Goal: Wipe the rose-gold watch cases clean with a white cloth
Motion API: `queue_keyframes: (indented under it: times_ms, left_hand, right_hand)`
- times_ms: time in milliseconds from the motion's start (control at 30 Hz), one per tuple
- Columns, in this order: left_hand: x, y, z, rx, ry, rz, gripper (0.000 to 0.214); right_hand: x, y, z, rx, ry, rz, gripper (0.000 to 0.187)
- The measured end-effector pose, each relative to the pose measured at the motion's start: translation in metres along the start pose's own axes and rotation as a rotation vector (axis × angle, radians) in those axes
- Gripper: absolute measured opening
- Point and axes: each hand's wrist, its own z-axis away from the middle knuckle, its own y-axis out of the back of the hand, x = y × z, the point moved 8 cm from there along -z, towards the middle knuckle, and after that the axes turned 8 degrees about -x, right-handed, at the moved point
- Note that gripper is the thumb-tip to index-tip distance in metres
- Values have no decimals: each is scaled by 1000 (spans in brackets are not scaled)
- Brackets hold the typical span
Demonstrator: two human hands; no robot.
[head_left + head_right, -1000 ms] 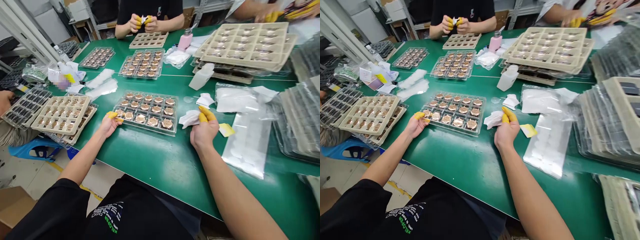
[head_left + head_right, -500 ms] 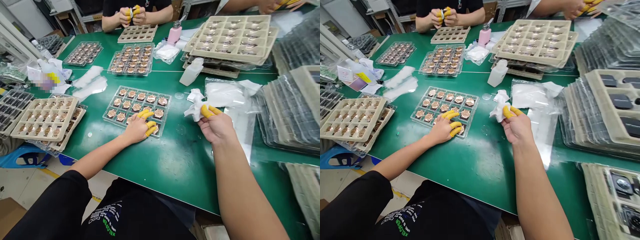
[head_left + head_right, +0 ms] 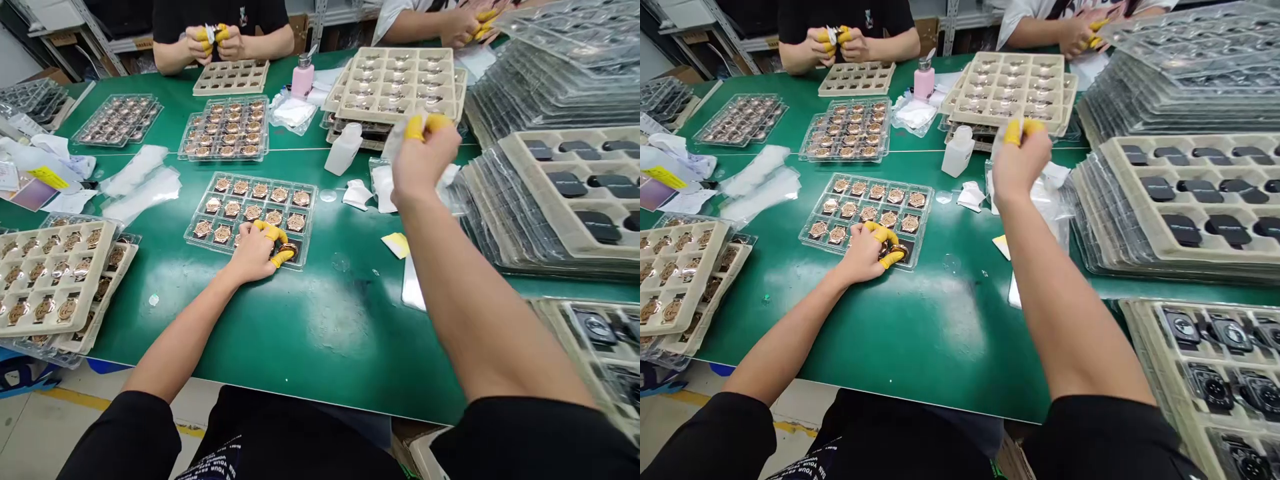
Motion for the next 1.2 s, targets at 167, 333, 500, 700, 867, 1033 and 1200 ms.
queue_keyframes:
  times_ms: [167,333,500,700,867,1033,1200]
  left_hand:
    - [-2,-1,4,147,93,-18,29]
    - [-7,-2,-2,272,164,-55,35]
    - [-19,9,-8,368,114,103,22]
    - [-24,-2,17,489,-21,899,21]
    - [-17,-36,21,370,82,1324,40]
    - [-9,-34,13,312,5,1202,33]
    - [3,-20,19,338,-70,990,24]
  right_hand:
    - [-26,-72,-24,-469,57,441,34]
    - [-32,-81,-5,-620,119,562,40]
    - [-32,-77,3,-573,106,509,41]
    - [-58,-72,6,-495,81,522,41]
    - [-75,-27,72,-427,-143,79,31]
    - [-48,-4,189,-881,-550,52,19]
    - [-58,8,211,-657,-545,-274,26]
